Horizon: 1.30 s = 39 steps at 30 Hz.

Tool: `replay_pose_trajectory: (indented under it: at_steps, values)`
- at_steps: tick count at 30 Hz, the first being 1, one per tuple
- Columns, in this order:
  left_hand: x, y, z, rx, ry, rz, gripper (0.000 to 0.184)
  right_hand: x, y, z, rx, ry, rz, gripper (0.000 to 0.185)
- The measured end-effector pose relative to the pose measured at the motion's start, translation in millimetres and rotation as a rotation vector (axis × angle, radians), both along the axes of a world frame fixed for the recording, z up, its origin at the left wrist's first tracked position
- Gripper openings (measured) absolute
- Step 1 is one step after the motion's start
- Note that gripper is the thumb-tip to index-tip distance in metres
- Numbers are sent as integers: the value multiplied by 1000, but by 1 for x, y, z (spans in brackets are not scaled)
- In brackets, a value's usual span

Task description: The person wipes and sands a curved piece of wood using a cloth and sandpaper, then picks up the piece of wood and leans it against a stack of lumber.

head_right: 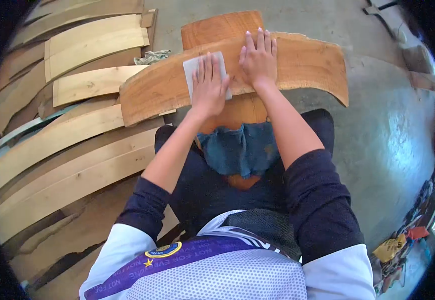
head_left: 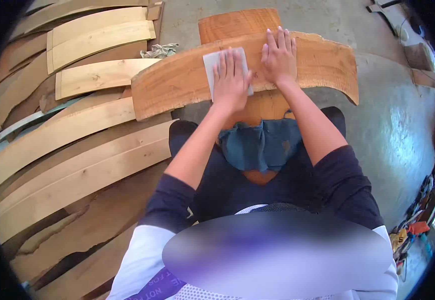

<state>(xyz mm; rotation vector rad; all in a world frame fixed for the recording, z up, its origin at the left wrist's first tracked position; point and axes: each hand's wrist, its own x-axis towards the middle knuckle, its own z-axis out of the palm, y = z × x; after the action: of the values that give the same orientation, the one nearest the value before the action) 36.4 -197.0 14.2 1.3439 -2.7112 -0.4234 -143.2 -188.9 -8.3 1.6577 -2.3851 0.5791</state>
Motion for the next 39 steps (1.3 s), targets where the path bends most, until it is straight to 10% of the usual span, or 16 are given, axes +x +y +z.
replay_pose_trajectory:
  at_steps: [39]
  values:
    - [-47, -10, -11, -148, 0, 33, 66, -1, 2, -1, -3, -49, 17, 53]
